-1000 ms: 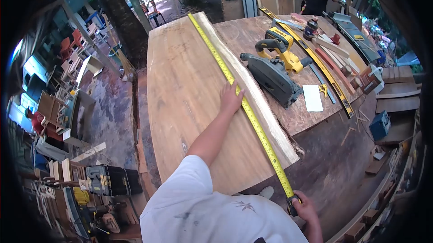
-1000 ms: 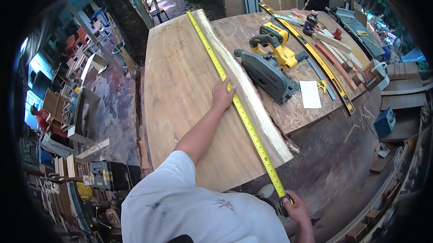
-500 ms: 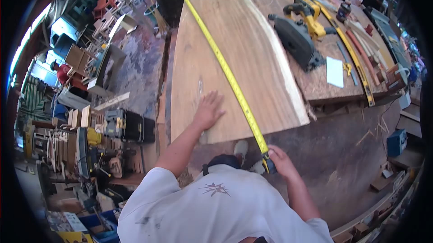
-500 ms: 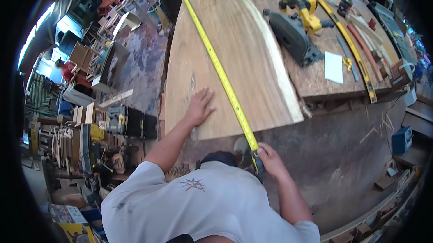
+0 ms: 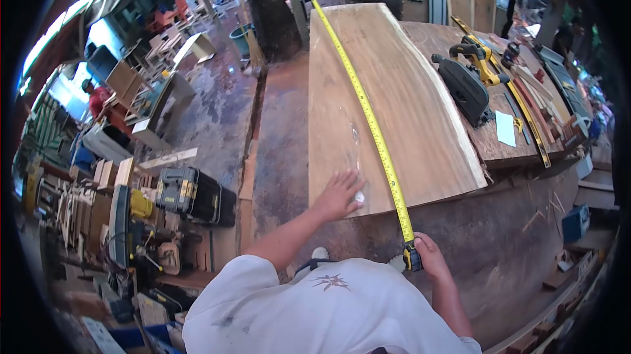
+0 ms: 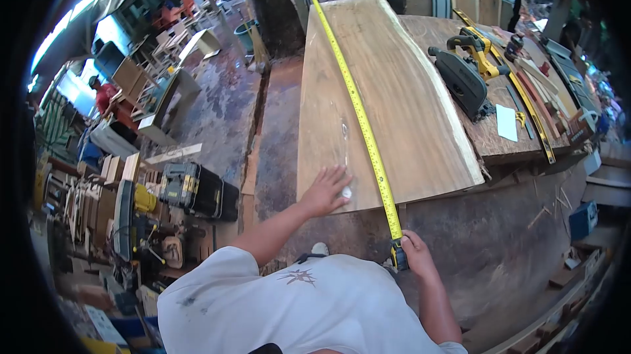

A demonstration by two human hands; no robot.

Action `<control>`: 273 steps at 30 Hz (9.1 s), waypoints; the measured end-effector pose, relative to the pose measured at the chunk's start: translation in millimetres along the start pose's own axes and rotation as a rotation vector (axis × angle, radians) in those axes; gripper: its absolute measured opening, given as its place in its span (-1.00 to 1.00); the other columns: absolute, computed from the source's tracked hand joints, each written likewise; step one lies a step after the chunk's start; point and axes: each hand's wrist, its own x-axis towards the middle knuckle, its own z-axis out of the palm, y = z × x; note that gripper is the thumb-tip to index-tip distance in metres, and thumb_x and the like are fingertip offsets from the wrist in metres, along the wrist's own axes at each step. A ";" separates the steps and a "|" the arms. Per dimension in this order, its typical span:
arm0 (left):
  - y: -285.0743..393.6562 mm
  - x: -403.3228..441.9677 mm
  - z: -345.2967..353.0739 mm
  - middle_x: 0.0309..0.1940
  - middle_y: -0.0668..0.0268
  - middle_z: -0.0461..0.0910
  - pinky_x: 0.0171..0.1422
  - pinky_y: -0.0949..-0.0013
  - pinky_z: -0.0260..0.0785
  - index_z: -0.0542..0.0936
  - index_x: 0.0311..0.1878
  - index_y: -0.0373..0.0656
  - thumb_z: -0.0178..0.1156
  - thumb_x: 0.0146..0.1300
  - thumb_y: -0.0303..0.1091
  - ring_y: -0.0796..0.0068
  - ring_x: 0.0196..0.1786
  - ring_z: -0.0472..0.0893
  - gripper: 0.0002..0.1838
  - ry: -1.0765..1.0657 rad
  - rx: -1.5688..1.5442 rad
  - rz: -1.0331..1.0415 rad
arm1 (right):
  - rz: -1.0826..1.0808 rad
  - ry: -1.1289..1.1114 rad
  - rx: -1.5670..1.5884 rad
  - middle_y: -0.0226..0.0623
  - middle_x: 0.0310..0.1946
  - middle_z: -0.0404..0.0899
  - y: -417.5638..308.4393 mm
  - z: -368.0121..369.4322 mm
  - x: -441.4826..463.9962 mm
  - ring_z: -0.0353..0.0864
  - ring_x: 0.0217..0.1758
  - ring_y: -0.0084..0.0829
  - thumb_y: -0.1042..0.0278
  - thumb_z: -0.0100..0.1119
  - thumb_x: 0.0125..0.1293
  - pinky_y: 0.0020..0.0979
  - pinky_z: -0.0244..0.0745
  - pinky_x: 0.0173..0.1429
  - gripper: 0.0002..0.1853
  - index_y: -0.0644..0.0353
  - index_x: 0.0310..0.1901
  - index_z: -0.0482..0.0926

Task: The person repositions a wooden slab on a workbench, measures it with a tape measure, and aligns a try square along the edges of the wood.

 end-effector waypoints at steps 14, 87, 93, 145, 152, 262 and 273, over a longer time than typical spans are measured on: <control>-48.4 -32.0 -2.6 0.44 -0.23 0.05 0.58 -0.02 -0.16 0.15 0.48 -0.09 0.11 0.34 -0.03 -0.14 0.52 0.04 -0.27 0.014 -0.334 0.232 | 0.057 0.219 -0.213 -0.22 -0.17 0.62 5.1 161.3 -26.6 0.58 -0.11 -0.44 0.10 0.06 0.40 -0.39 0.46 0.02 -0.59 0.22 0.12 0.50; -98.7 -101.4 -11.5 0.51 -0.11 -0.04 0.60 0.05 -0.21 0.17 0.47 -0.18 0.27 0.23 -0.04 -0.01 0.58 -0.10 -0.17 -0.003 -0.232 0.228 | 0.127 0.119 -0.438 0.14 0.05 0.55 1.4 255.0 -51.2 0.57 0.15 -0.04 -0.13 0.19 0.25 -0.22 0.43 0.19 -0.26 0.22 0.31 0.31; -95.0 -99.3 -9.1 0.51 -0.11 -0.03 0.60 0.05 -0.20 0.16 0.47 -0.18 0.27 0.23 -0.03 0.00 0.58 -0.09 -0.16 -0.012 -0.208 0.223 | 0.126 0.156 -0.417 0.12 0.04 0.56 10.4 253.6 -51.1 0.57 0.13 -0.05 -0.11 0.20 0.25 -0.22 0.43 0.18 -0.28 0.22 0.29 0.33; 3.5 -7.8 -93.2 0.40 -0.41 0.02 0.50 0.19 0.10 0.23 0.40 -0.27 0.25 0.14 0.15 -0.15 0.49 0.11 -0.09 -0.779 0.037 -0.367 | 0.126 0.207 -0.236 -0.17 -0.17 0.62 0.5 -257.9 -17.1 0.60 -0.07 -0.34 0.08 0.19 0.26 -0.35 0.46 0.04 -0.55 0.11 0.12 0.52; 1.0 -0.8 -95.5 0.33 -0.41 0.12 0.49 0.21 0.12 0.28 0.29 -0.39 0.29 0.14 0.09 -0.18 0.49 0.09 -0.15 -0.826 -0.020 -0.338 | 0.143 0.189 -0.283 -0.16 -0.13 0.61 16.7 -258.3 -10.4 0.61 -0.05 -0.29 0.07 0.18 0.26 -0.33 0.45 0.07 -0.51 0.08 0.17 0.48; -11.3 -19.7 -69.4 0.39 -0.45 -0.05 0.54 0.15 0.03 0.12 0.38 -0.43 0.21 0.10 0.34 -0.31 0.50 -0.01 0.09 -0.845 0.130 -0.347 | 0.219 0.052 -0.014 -0.32 -0.15 0.56 -26.9 -245.8 -22.2 0.50 -0.08 -0.55 0.23 0.12 0.37 -0.46 0.42 0.05 -0.61 0.23 0.15 0.46; -2.4 -11.9 -78.5 0.41 -0.46 -0.09 0.56 0.13 -0.04 0.14 0.40 -0.44 0.25 0.06 0.29 -0.26 0.53 -0.10 0.09 -0.843 0.068 -0.374 | 0.174 0.114 -0.208 -0.18 -0.09 0.59 -16.8 -247.8 -22.1 0.55 0.02 -0.42 0.09 0.13 0.36 -0.39 0.41 0.13 -0.51 0.21 0.20 0.43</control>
